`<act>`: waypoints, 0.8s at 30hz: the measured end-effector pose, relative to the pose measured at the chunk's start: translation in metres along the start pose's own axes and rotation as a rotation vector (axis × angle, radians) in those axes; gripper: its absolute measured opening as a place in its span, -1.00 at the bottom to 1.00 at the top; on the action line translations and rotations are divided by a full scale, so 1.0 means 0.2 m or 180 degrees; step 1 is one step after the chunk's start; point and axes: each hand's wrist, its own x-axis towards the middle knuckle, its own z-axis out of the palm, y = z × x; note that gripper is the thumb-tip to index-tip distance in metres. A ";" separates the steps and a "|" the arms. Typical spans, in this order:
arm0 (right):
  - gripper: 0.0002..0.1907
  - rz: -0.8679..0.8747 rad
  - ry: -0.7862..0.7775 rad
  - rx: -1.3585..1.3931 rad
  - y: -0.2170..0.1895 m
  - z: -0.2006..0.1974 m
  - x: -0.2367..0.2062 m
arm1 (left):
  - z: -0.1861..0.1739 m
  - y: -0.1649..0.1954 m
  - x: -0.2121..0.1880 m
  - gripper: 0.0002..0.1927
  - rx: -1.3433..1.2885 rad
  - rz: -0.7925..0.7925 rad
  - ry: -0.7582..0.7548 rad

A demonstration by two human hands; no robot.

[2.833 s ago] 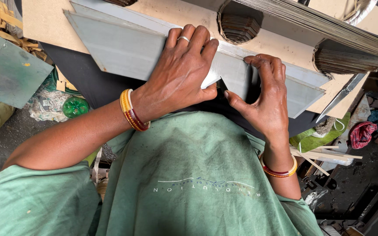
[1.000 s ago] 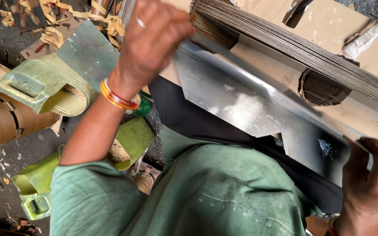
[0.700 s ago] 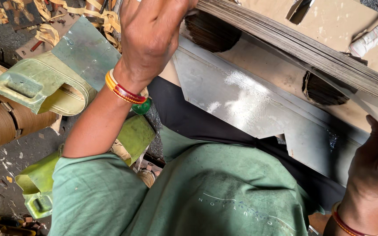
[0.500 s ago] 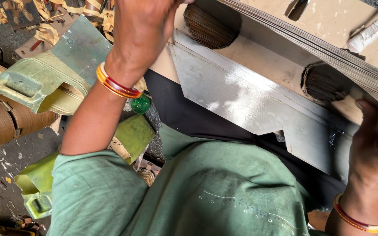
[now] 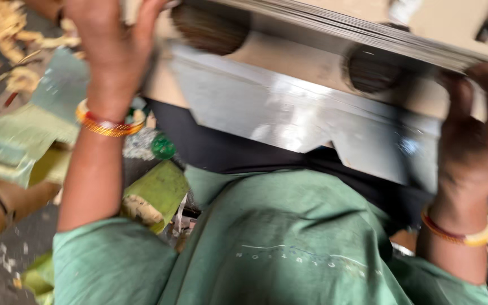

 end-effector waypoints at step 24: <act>-0.80 0.0048 0.0695 -0.0042 -0.01 0.08 0.00 | 0.47 0.76 0.37 -0.48 -0.0755 0.0581 -0.0621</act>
